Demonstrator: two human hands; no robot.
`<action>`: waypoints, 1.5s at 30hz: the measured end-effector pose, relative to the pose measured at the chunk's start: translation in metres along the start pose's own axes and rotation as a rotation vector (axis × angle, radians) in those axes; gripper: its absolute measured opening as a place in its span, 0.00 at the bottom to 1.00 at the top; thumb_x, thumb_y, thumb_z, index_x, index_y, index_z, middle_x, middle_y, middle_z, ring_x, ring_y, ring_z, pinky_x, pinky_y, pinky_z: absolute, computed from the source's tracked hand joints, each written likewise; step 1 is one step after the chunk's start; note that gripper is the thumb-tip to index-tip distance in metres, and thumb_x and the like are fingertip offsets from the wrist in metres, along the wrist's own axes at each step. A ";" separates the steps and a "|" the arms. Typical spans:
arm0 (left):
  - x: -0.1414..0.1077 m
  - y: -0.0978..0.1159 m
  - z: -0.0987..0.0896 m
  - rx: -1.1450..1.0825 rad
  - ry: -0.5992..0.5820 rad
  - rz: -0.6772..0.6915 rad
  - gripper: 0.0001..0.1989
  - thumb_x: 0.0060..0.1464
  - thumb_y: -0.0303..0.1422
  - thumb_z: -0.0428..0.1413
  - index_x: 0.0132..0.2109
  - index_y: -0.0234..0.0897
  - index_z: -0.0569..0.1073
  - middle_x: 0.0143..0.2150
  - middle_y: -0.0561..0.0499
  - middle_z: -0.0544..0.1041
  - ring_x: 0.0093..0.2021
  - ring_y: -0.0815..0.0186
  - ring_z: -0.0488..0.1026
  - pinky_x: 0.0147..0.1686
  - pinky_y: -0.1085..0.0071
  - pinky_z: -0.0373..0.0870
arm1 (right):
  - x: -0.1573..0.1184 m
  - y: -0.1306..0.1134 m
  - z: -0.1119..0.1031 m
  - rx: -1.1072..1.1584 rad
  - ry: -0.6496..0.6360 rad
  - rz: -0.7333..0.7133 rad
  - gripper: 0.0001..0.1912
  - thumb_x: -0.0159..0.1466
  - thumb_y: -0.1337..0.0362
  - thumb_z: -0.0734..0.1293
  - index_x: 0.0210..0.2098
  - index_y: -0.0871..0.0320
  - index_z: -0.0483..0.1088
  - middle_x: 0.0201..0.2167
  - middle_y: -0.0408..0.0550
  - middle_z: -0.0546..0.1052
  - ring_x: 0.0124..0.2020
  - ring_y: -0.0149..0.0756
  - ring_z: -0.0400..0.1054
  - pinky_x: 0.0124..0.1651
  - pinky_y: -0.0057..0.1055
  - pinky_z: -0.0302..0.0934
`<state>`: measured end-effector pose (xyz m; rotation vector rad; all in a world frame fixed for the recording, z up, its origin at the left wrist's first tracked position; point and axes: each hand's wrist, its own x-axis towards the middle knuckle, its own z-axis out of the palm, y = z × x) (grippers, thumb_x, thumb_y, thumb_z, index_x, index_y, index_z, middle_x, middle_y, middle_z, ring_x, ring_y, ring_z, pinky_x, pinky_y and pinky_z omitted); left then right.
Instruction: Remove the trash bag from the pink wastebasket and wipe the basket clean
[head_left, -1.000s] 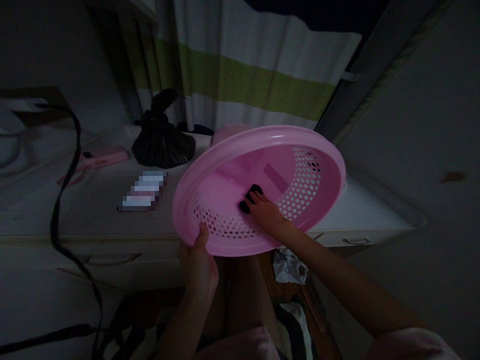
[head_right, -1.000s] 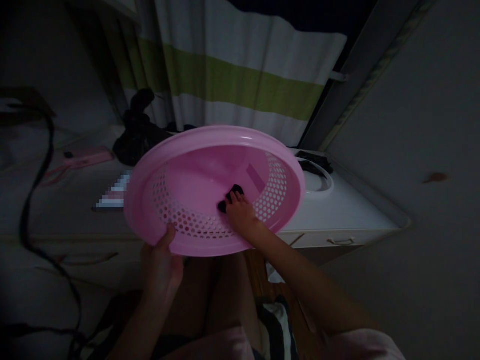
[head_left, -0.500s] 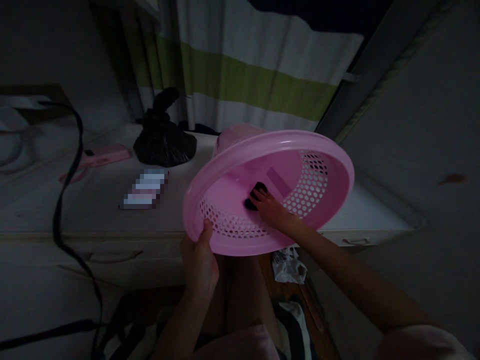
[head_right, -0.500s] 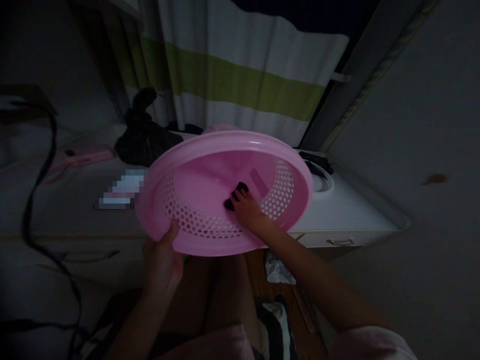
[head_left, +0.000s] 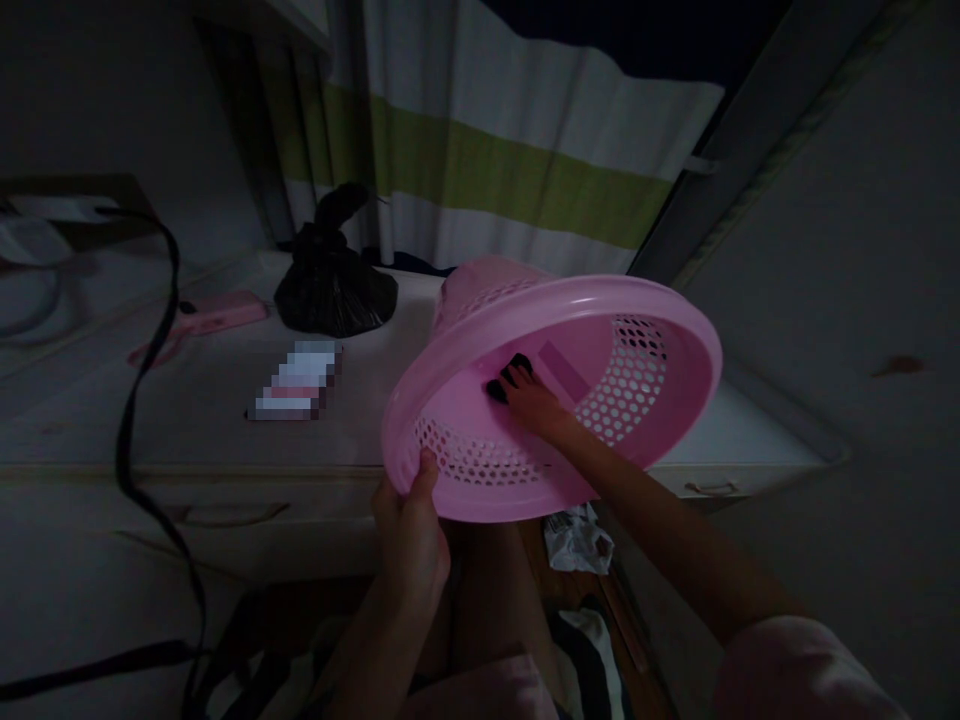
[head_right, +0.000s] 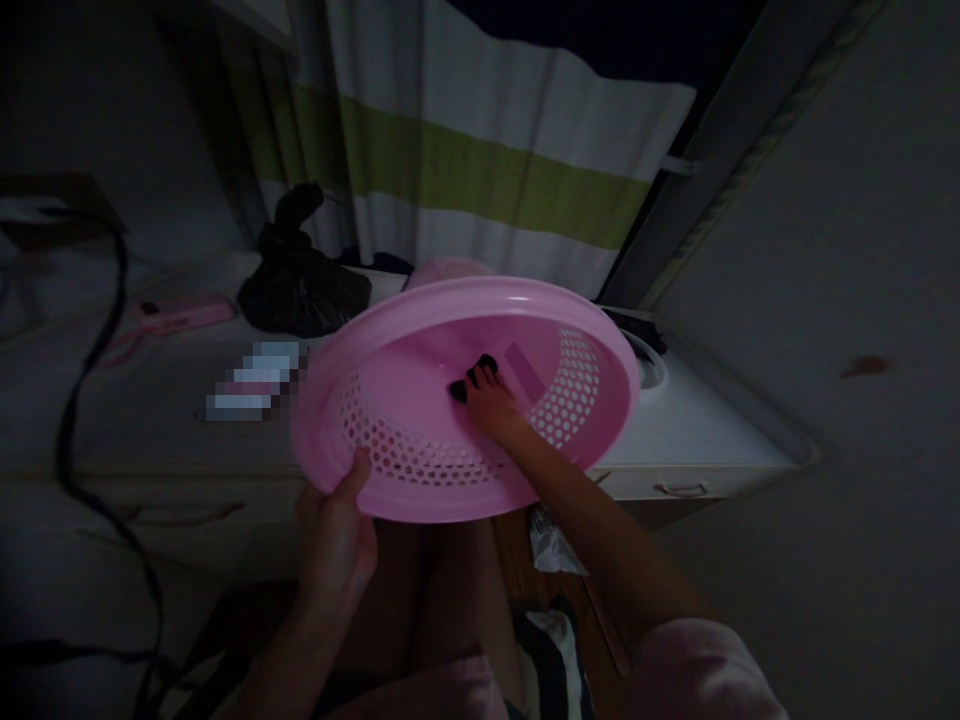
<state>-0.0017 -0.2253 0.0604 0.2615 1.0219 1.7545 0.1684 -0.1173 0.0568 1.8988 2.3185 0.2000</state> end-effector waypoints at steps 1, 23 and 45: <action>-0.001 -0.001 -0.001 0.006 -0.015 0.002 0.11 0.41 0.24 0.61 0.37 0.32 0.75 0.35 0.47 0.78 0.46 0.60 0.73 0.52 0.60 0.67 | 0.005 0.005 -0.002 -0.022 0.006 0.071 0.26 0.63 0.72 0.53 0.61 0.69 0.54 0.63 0.64 0.53 0.65 0.49 0.43 0.63 0.45 0.42; 0.008 -0.004 -0.007 -0.081 0.050 -0.040 0.14 0.41 0.21 0.61 0.38 0.35 0.75 0.39 0.49 0.78 0.44 0.64 0.74 0.54 0.59 0.65 | 0.029 -0.058 0.014 0.511 0.095 -0.016 0.31 0.62 0.68 0.55 0.63 0.68 0.48 0.65 0.63 0.50 0.66 0.45 0.41 0.64 0.43 0.42; 0.011 -0.002 -0.011 -0.055 0.032 -0.049 0.17 0.41 0.20 0.60 0.41 0.36 0.74 0.41 0.49 0.78 0.43 0.66 0.75 0.52 0.60 0.67 | 0.056 -0.086 -0.007 0.856 0.145 -0.147 0.29 0.63 0.69 0.53 0.64 0.61 0.48 0.65 0.52 0.51 0.65 0.36 0.46 0.65 0.39 0.42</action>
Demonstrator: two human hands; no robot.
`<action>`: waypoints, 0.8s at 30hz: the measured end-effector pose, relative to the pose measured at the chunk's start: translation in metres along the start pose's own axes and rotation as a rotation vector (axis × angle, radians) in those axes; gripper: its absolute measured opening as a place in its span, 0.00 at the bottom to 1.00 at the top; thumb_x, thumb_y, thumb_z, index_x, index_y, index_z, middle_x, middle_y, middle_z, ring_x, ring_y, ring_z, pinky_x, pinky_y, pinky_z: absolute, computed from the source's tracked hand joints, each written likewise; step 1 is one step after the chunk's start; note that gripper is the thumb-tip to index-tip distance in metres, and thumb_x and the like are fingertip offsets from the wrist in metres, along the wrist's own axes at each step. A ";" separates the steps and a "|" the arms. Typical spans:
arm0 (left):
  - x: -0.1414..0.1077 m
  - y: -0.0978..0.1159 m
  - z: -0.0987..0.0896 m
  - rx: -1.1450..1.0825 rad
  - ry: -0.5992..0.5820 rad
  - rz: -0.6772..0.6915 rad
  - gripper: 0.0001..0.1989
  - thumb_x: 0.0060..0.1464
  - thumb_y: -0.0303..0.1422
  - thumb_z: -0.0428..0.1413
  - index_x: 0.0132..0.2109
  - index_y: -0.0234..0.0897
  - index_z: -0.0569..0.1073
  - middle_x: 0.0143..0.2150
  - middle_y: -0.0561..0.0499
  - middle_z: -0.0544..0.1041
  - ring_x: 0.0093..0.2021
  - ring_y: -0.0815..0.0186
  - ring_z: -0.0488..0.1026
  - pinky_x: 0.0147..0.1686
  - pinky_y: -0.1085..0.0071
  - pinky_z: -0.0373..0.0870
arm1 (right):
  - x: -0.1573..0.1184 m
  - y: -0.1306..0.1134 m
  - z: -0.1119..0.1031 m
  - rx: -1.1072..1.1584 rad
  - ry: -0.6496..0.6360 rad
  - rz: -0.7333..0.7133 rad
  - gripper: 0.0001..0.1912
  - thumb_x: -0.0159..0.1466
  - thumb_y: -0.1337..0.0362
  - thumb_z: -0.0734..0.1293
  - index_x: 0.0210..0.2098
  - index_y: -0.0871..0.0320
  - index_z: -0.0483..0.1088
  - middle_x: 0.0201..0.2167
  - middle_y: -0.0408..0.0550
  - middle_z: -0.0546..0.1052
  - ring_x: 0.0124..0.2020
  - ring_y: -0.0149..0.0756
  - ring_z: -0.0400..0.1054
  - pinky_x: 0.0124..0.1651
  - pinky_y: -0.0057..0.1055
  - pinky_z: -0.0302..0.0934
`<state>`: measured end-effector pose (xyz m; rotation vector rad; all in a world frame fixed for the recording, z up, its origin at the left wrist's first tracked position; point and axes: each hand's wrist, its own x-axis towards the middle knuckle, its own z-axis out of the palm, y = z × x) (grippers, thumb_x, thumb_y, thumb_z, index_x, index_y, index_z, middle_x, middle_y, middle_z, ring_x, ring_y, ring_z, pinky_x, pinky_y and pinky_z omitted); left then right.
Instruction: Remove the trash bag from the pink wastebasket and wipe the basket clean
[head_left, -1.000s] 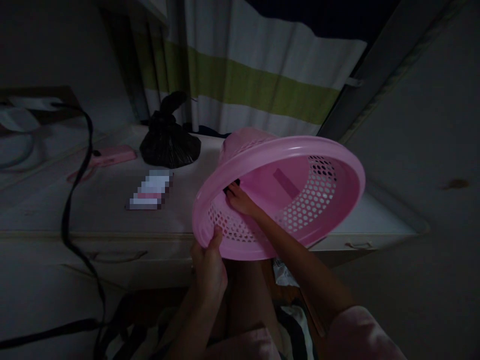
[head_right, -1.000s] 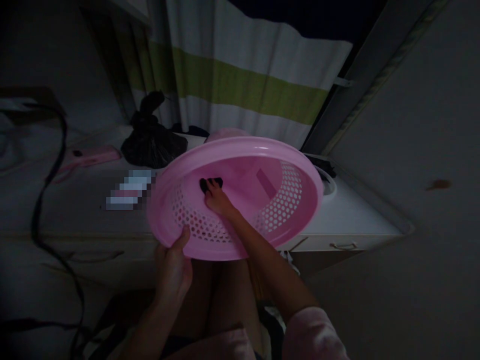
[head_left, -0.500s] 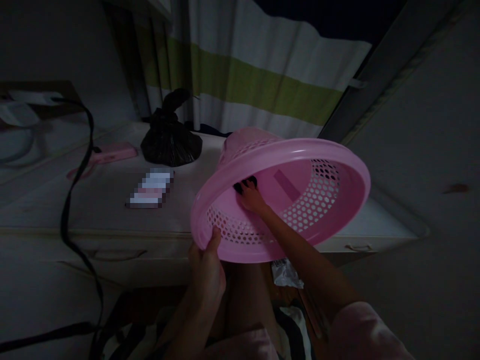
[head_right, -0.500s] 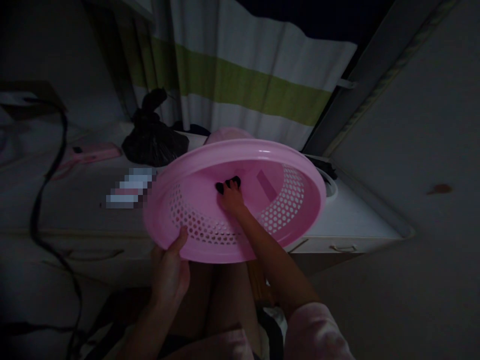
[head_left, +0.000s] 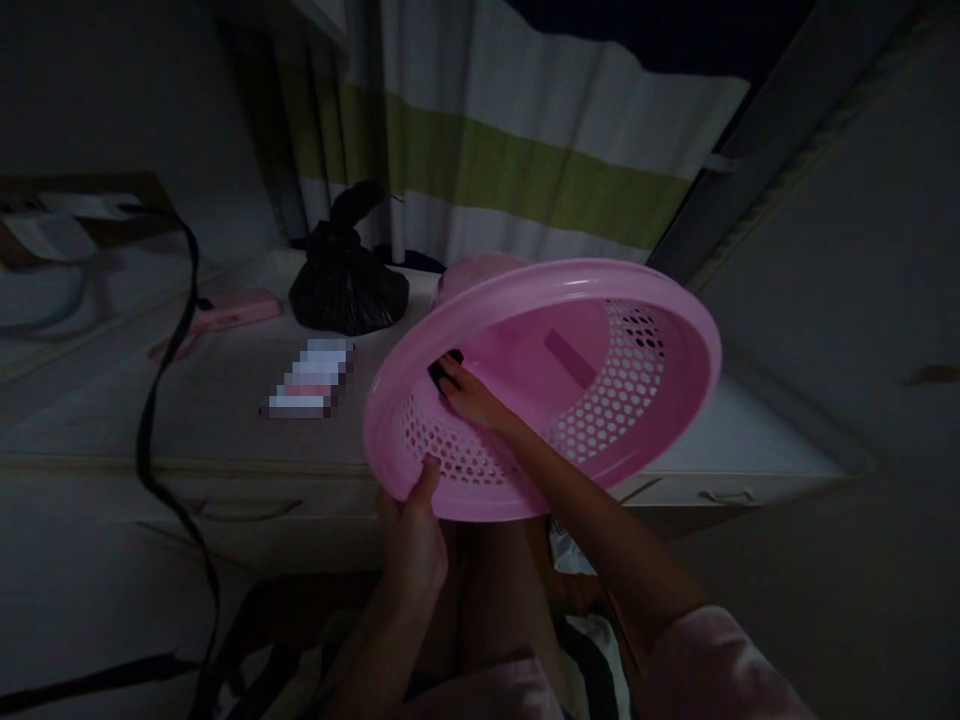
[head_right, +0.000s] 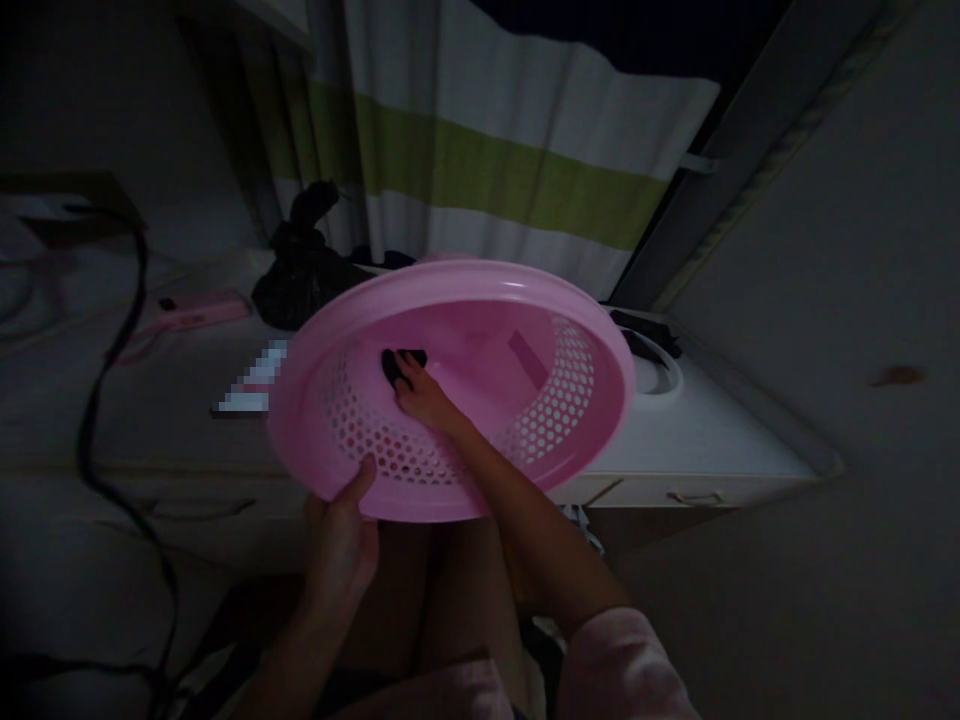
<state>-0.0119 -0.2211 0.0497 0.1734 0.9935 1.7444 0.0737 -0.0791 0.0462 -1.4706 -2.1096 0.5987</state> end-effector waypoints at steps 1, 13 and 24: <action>0.000 0.000 0.000 -0.003 0.003 0.005 0.17 0.41 0.20 0.60 0.42 0.36 0.74 0.42 0.49 0.78 0.44 0.65 0.74 0.53 0.60 0.66 | -0.010 0.001 -0.003 -0.048 -0.048 -0.012 0.30 0.63 0.70 0.53 0.64 0.62 0.47 0.66 0.54 0.50 0.65 0.37 0.47 0.65 0.39 0.43; 0.001 0.001 -0.001 0.160 -0.013 0.203 0.17 0.41 0.29 0.63 0.42 0.32 0.74 0.40 0.46 0.77 0.46 0.59 0.73 0.52 0.57 0.67 | -0.048 0.040 -0.076 -0.882 -0.020 0.270 0.26 0.61 0.73 0.52 0.58 0.70 0.60 0.63 0.63 0.55 0.65 0.48 0.44 0.64 0.47 0.34; 0.005 0.001 -0.002 0.285 -0.099 0.255 0.18 0.40 0.34 0.63 0.41 0.31 0.75 0.35 0.47 0.78 0.43 0.58 0.75 0.49 0.57 0.69 | -0.021 0.054 -0.050 -0.751 -0.069 0.201 0.28 0.62 0.70 0.55 0.62 0.69 0.53 0.63 0.64 0.53 0.65 0.47 0.45 0.62 0.42 0.43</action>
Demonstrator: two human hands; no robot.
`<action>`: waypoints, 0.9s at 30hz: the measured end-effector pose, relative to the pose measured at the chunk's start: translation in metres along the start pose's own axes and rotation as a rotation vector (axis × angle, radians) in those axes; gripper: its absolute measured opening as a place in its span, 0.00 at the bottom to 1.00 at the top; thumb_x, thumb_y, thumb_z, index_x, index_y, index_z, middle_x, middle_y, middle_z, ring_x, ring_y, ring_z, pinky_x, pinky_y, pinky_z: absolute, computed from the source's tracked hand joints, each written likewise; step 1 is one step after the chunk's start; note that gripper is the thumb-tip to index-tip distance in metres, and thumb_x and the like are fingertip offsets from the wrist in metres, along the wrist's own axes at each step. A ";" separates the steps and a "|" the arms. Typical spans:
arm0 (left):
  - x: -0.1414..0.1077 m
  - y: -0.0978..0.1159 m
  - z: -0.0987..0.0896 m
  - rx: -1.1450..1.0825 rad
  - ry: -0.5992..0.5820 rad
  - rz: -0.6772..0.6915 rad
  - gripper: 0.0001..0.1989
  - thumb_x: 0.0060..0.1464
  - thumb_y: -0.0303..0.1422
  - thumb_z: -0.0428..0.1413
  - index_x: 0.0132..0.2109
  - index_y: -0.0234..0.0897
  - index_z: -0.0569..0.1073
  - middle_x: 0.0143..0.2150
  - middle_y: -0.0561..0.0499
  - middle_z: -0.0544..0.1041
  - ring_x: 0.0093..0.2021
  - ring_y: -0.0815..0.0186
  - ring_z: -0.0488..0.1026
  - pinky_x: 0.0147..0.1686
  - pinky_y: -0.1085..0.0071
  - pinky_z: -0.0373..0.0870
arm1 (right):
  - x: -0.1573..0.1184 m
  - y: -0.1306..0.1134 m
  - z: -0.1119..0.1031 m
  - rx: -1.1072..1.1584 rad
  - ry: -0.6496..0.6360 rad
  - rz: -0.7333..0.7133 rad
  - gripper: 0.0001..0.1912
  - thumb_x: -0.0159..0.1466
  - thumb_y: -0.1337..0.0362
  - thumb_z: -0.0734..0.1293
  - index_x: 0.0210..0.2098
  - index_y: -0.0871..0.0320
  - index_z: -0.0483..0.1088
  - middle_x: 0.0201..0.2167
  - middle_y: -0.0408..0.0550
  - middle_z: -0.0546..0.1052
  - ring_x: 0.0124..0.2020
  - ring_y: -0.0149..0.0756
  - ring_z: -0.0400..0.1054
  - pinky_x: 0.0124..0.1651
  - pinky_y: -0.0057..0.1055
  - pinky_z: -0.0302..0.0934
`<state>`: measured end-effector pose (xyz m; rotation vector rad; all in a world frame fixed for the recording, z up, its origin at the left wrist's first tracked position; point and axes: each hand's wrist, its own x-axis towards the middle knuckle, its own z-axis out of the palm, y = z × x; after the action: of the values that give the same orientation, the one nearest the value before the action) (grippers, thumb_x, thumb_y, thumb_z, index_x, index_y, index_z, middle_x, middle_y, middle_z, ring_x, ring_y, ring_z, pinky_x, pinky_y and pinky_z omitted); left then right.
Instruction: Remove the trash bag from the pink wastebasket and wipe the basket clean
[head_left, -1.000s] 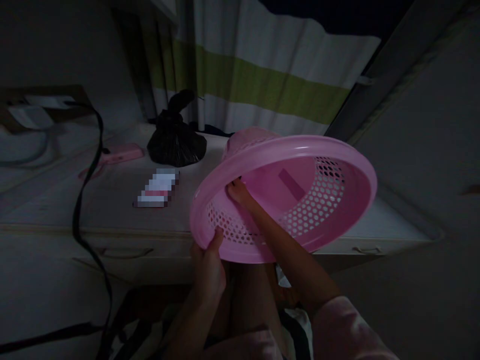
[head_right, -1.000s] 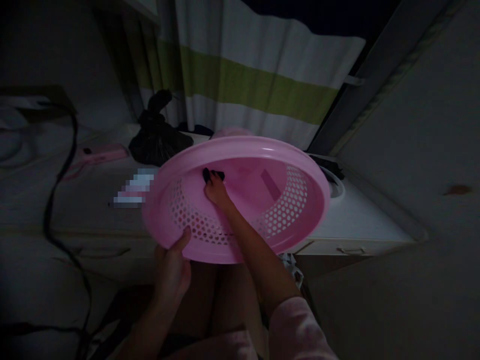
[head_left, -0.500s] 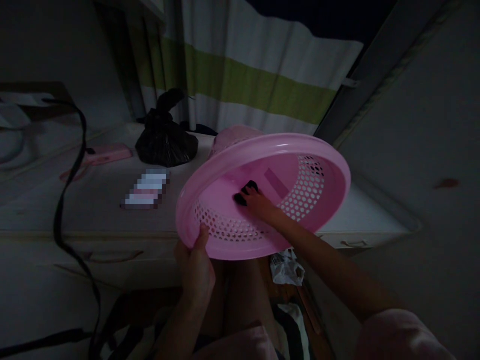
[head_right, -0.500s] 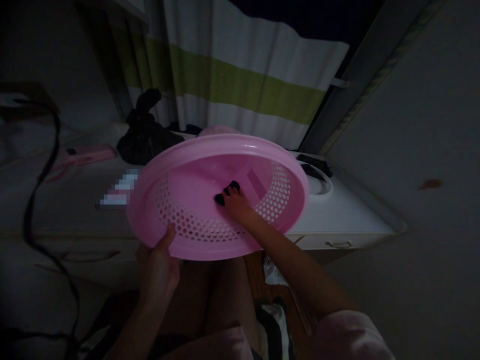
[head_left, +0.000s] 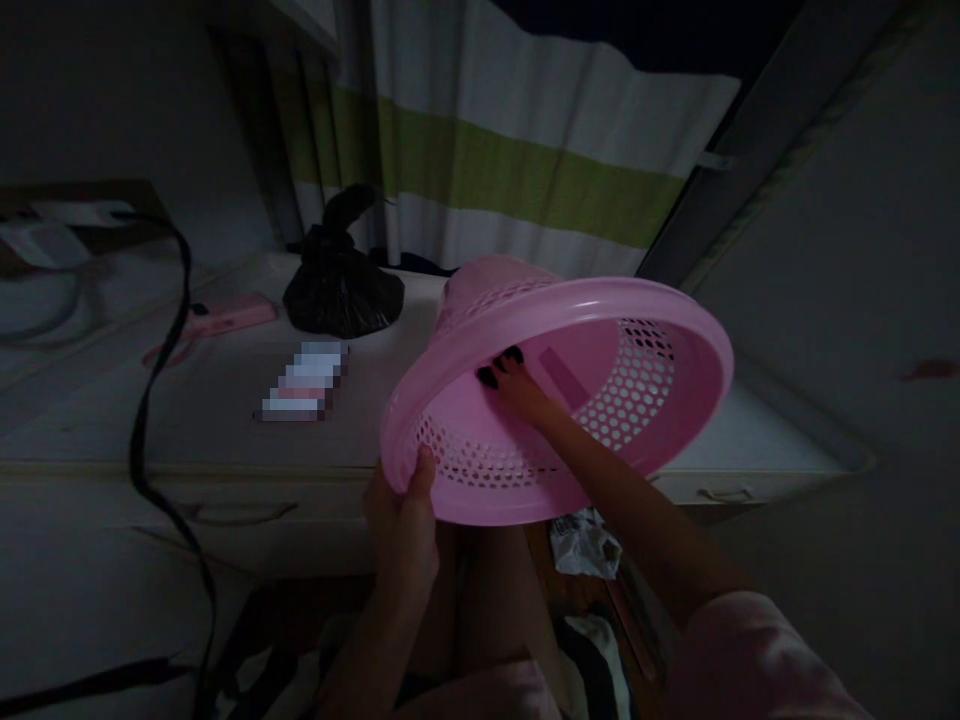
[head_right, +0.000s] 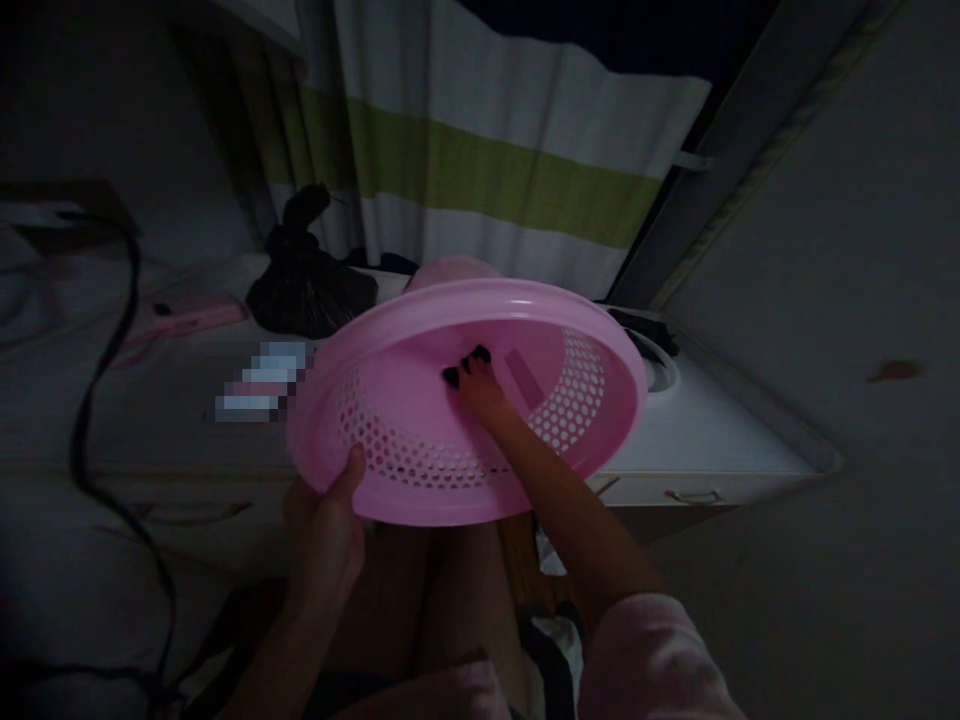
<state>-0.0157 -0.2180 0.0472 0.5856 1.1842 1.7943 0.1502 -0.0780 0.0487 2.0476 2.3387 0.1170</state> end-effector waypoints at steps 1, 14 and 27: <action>0.001 0.000 0.000 -0.002 0.005 -0.001 0.18 0.40 0.34 0.63 0.41 0.31 0.75 0.35 0.47 0.78 0.42 0.58 0.75 0.49 0.57 0.69 | -0.003 -0.005 0.003 0.038 -0.023 -0.053 0.29 0.62 0.69 0.56 0.62 0.69 0.51 0.63 0.64 0.53 0.64 0.46 0.46 0.62 0.41 0.45; 0.002 -0.001 0.000 0.007 0.044 0.031 0.18 0.39 0.32 0.63 0.40 0.31 0.75 0.36 0.47 0.78 0.41 0.59 0.75 0.48 0.59 0.69 | -0.075 0.002 -0.012 -0.056 -0.072 -0.121 0.29 0.61 0.73 0.54 0.62 0.69 0.54 0.63 0.65 0.54 0.65 0.47 0.46 0.63 0.42 0.44; 0.001 -0.001 0.000 0.028 -0.016 0.014 0.17 0.41 0.34 0.63 0.40 0.31 0.75 0.33 0.48 0.78 0.41 0.59 0.75 0.46 0.61 0.70 | -0.005 0.016 -0.008 -0.071 0.011 0.079 0.28 0.61 0.73 0.52 0.61 0.74 0.53 0.64 0.66 0.50 0.66 0.50 0.40 0.64 0.46 0.37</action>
<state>-0.0159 -0.2173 0.0465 0.6248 1.1981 1.7839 0.1663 -0.0816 0.0577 2.1115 2.2258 0.2111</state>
